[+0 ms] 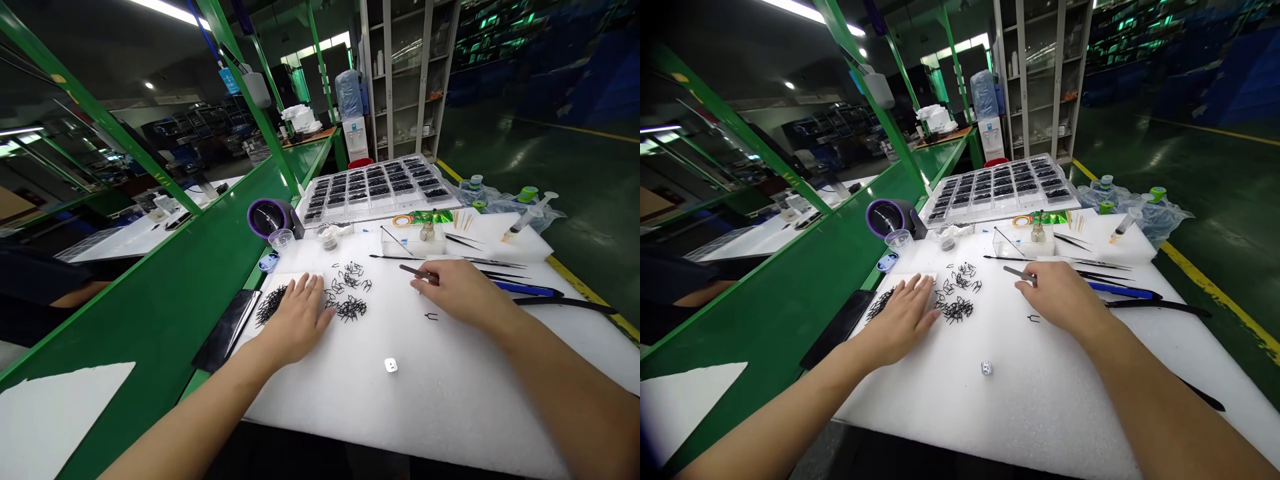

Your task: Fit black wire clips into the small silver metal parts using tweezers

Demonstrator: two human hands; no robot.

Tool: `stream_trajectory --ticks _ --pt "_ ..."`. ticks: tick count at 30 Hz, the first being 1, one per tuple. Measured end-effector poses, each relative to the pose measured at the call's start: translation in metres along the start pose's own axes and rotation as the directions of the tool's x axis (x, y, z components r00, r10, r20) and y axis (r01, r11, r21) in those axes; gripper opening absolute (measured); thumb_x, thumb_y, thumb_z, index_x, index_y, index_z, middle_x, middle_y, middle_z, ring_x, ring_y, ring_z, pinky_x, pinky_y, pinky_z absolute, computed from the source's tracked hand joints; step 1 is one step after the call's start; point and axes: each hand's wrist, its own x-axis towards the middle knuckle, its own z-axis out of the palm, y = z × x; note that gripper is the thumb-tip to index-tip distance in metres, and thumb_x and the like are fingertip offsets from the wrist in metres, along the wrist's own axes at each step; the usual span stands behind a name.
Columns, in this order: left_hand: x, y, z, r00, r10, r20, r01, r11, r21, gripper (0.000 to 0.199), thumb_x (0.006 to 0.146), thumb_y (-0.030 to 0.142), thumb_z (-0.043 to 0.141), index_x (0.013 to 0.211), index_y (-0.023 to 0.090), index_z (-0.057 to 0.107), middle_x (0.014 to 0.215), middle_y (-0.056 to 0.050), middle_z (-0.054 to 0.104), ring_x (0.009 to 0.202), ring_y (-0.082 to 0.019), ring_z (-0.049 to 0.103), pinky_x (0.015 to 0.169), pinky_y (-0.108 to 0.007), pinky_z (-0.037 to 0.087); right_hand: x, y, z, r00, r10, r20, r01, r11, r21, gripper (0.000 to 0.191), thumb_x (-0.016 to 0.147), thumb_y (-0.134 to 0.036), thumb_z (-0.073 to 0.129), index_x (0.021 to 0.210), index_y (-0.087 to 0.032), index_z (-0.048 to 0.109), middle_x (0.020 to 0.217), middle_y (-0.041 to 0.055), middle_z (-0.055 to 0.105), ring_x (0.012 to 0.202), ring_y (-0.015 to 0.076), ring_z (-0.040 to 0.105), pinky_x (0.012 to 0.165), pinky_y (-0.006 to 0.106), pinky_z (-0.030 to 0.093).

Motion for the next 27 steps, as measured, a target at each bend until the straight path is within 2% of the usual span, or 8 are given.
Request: stream_trajectory --ticks 3,6,15,18,20,23,27 --pt "-0.002 0.013 0.006 0.998 0.025 0.065 -0.027 0.999 0.021 0.079 0.101 0.053 0.039 0.157 -0.002 0.033 0.164 -0.026 0.027 0.155 -0.04 0.016 0.125 -0.062 0.019 -0.001 0.0 0.0 1.0 0.004 -0.001 -0.004 1.0 -0.001 0.022 0.09 -0.041 0.057 0.087 -0.024 0.072 0.081 0.0035 0.073 0.074 0.0217 0.064 0.06 0.031 0.041" --pt "-0.004 0.022 0.008 0.996 0.041 0.084 -0.043 0.999 0.027 0.076 0.102 0.054 0.037 0.158 0.003 0.032 0.166 -0.022 0.026 0.156 -0.038 0.015 0.126 -0.061 0.02 -0.002 -0.001 -0.001 1.0 0.009 0.007 -0.009 1.0 0.001 0.023 0.09 -0.042 0.057 0.087 -0.025 0.072 0.081 0.0031 0.073 0.072 0.0212 0.064 0.058 0.031 0.041" --pt "-0.002 0.024 0.008 0.998 0.055 -0.003 -0.055 0.998 0.025 0.059 0.101 0.05 0.045 0.148 0.015 0.052 0.16 -0.017 0.044 0.153 -0.039 0.03 0.124 -0.061 0.027 0.0 -0.001 0.001 1.0 0.013 0.019 -0.013 1.0 -0.005 0.022 0.09 -0.04 0.057 0.087 -0.025 0.072 0.081 0.003 0.073 0.072 0.0213 0.065 0.061 0.032 0.043" --pt "0.001 0.022 0.007 0.997 0.054 -0.051 -0.053 0.998 0.019 0.049 0.103 0.043 0.046 0.14 0.015 0.059 0.157 -0.019 0.048 0.15 -0.038 0.036 0.122 -0.062 0.03 -0.001 -0.001 0.0 1.0 0.011 0.015 -0.011 1.0 -0.003 0.021 0.09 -0.041 0.057 0.086 -0.026 0.072 0.081 0.0029 0.073 0.071 0.0215 0.065 0.061 0.031 0.042" --pt "0.008 0.018 0.006 0.995 0.036 -0.095 -0.035 0.999 0.015 0.036 0.103 0.036 0.049 0.127 0.016 0.066 0.148 -0.017 0.056 0.142 -0.034 0.046 0.117 -0.058 0.038 -0.001 -0.001 0.0 1.0 0.012 0.014 -0.011 1.0 -0.001 0.021 0.09 -0.041 0.057 0.086 -0.026 0.072 0.081 0.0029 0.074 0.071 0.0215 0.065 0.06 0.031 0.042" --pt "0.023 0.011 0.004 0.99 0.016 -0.141 -0.014 1.0 0.013 0.02 0.1 0.032 0.06 0.109 0.017 0.07 0.129 -0.011 0.066 0.12 -0.025 0.061 0.103 -0.049 0.051 -0.001 -0.001 0.0 1.0 0.011 0.012 -0.011 1.0 0.0 0.022 0.09 -0.041 0.058 0.086 -0.025 0.072 0.081 0.0034 0.074 0.07 0.0212 0.064 0.059 0.031 0.041" --pt "0.04 0.006 0.004 0.988 0.019 -0.152 -0.015 1.0 0.027 0.02 0.099 0.034 0.062 0.109 0.018 0.069 0.119 -0.009 0.068 0.107 -0.022 0.065 0.095 -0.044 0.056 -0.001 -0.001 -0.001 1.0 0.008 0.011 -0.008 1.0 0.002 0.021 0.09 -0.041 0.058 0.086 -0.025 0.071 0.081 0.003 0.073 0.071 0.0207 0.064 0.059 0.031 0.041"
